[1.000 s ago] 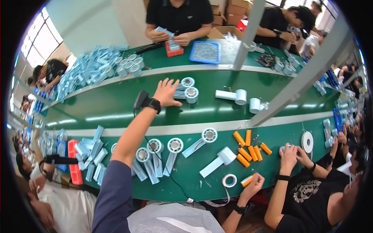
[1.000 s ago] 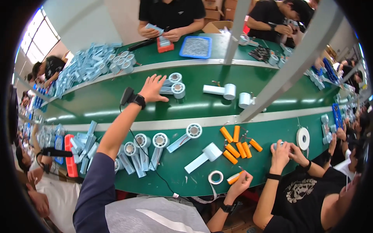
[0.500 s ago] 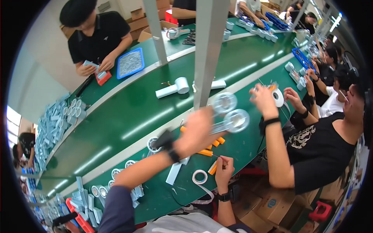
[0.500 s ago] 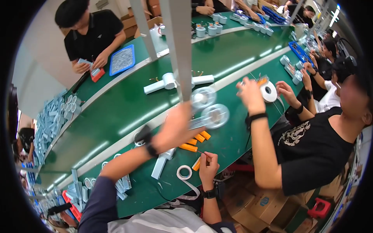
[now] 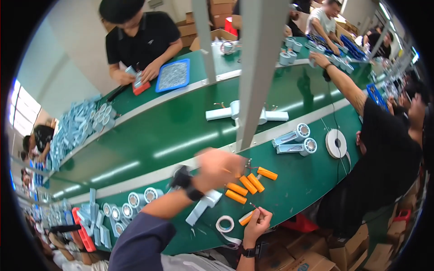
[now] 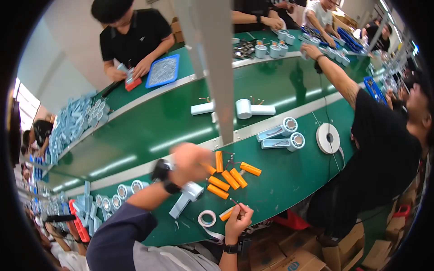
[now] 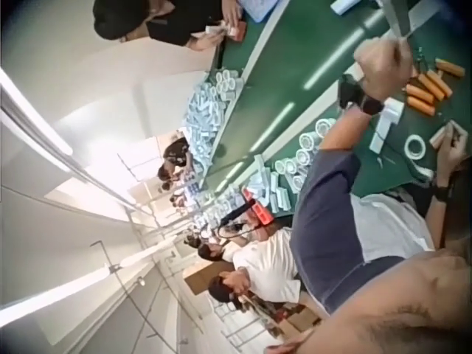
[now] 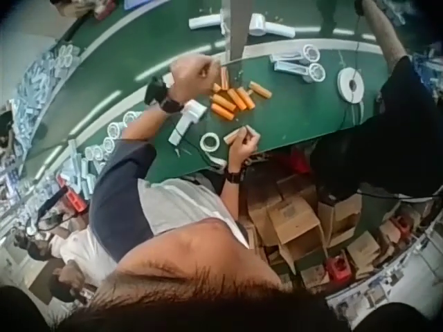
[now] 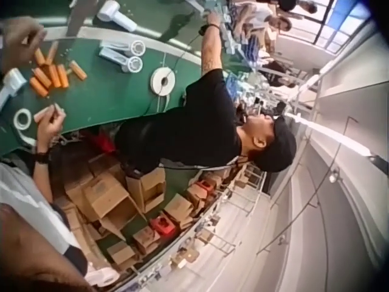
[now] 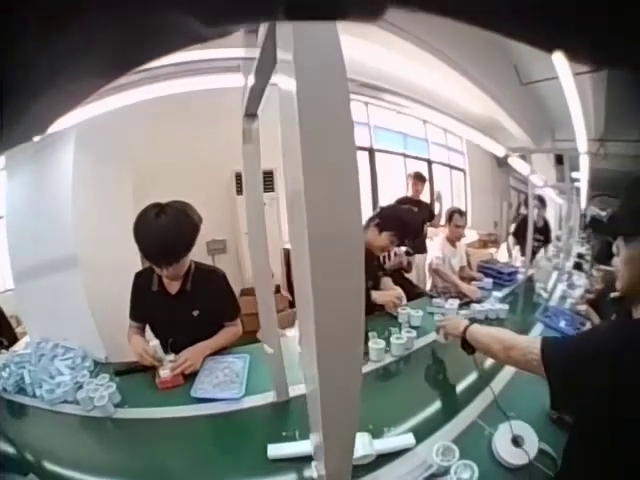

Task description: The person wraps tape around batteries by hand, places each battery into the handle of a fan casing, and sets the units aside.

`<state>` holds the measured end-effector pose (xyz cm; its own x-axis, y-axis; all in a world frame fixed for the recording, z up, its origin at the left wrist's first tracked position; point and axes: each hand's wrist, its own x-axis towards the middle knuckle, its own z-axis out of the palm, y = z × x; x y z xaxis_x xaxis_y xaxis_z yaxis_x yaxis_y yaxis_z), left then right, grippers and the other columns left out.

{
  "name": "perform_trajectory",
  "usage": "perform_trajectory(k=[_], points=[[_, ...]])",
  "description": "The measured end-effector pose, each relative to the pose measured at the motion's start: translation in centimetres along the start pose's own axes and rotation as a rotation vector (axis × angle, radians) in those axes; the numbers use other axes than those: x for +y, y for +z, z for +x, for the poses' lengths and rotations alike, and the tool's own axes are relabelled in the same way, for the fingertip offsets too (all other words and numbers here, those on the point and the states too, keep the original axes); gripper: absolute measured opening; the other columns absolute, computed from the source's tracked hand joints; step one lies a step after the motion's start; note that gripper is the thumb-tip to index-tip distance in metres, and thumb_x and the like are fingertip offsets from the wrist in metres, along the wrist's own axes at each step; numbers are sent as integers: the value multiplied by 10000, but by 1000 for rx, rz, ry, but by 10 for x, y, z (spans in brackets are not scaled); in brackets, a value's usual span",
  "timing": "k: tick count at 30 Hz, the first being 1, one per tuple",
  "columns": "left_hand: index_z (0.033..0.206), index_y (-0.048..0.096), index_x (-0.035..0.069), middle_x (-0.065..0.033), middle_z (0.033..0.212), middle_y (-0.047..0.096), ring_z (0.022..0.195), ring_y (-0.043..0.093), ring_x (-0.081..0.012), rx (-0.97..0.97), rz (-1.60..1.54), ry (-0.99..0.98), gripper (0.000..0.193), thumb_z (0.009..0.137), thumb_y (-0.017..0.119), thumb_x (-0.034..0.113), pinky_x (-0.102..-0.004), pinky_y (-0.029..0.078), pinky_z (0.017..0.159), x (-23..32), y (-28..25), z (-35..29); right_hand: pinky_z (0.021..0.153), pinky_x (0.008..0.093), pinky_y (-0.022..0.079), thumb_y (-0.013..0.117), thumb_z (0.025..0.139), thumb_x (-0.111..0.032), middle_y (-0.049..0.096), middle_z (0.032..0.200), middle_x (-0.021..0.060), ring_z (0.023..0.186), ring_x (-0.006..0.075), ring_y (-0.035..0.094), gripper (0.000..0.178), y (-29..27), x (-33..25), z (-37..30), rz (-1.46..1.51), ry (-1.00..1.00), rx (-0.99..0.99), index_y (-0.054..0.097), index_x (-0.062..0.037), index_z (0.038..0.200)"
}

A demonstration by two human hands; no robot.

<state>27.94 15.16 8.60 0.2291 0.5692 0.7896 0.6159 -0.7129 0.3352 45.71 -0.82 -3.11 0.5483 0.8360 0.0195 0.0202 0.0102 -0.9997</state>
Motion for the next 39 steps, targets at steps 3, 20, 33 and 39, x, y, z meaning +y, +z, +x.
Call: perform_trajectory(k=[3,20,33,39], points=[[946,638,40,-101,813,661,762,643,-304,-56,275,-312,209,813,748,159,-380,533,703,-91,-4,35,562,222,440,634,970,-87,573,691,-1,607,37,507,138,7,-7,-2,-99,-58,-90,564,28,1001],[1141,619,41,-139,841,677,692,678,-338,-410,-86,-331,427,840,747,315,-438,536,577,53,20,-33,668,211,445,566,1023,-137,589,877,28,765,60,533,133,0,11,3,-5,-26,-131,558,-4,1030],[876,599,48,-103,910,577,917,593,-289,-25,105,-238,189,760,668,180,-408,461,752,120,101,-41,752,253,456,540,1035,-161,543,893,23,830,94,530,153,-51,35,11,125,-137,-349,525,-19,979],[1112,606,10,-154,1110,587,976,585,-322,-271,391,-712,431,811,750,284,-421,462,812,93,-70,-194,704,222,437,542,1035,-165,552,888,16,796,69,523,153,-26,6,1,48,-191,-421,533,-21,983]])
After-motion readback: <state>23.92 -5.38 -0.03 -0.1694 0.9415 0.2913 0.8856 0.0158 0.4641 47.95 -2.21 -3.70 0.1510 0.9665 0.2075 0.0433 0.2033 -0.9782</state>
